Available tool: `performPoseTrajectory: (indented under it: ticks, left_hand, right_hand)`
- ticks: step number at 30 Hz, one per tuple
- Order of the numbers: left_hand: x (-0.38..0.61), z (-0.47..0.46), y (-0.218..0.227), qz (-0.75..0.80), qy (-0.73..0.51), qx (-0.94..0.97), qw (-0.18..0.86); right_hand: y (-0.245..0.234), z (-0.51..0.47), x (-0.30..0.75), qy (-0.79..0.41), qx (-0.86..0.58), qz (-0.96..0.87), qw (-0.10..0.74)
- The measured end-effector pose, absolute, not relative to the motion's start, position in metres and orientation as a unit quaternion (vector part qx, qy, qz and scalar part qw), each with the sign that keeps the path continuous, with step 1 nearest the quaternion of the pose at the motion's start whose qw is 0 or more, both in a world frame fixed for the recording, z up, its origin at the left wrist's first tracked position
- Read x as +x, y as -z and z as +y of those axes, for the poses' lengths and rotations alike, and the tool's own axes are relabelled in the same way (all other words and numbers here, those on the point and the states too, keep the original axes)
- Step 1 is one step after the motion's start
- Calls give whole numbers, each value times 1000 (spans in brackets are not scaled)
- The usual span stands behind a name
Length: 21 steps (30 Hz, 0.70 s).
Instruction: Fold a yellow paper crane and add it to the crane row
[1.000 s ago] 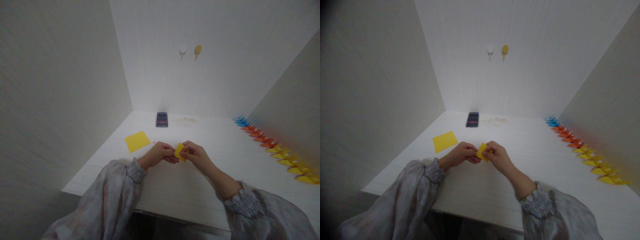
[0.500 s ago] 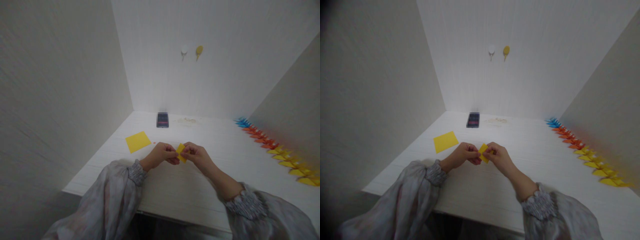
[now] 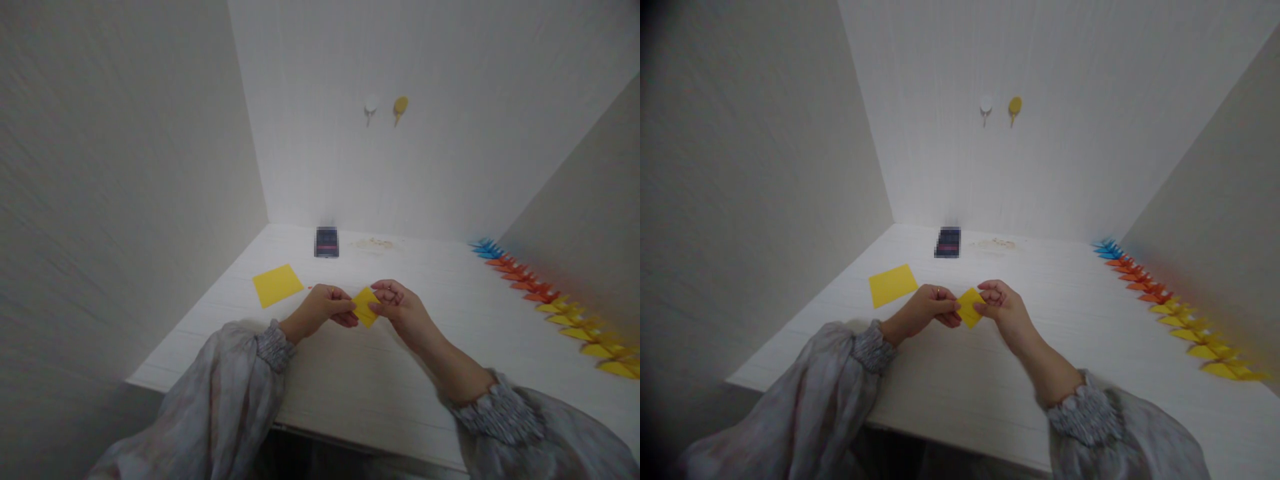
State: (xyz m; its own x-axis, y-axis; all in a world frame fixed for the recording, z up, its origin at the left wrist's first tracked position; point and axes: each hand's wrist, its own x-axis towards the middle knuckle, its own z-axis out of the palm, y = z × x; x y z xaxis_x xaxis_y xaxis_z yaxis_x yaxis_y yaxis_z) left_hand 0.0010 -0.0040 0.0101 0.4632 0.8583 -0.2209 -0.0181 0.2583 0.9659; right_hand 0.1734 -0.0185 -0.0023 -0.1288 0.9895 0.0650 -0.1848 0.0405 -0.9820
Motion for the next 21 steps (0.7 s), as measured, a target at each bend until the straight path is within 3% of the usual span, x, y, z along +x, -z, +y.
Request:
performPoseTrajectory:
  ticks: [5,13,21]
  left_hand:
    - [-1,-3,-11,411,-325,537,662]
    - [-4,-2,-10,346,-308,522,717]
    - [-3,3,-6,375,-414,505,658]
  right_hand:
    - [1,-19,174,-566,-401,-482,535]
    - [2,-19,176,-591,-403,-443,541]
    - [3,-18,173,-572,-396,-447,562]
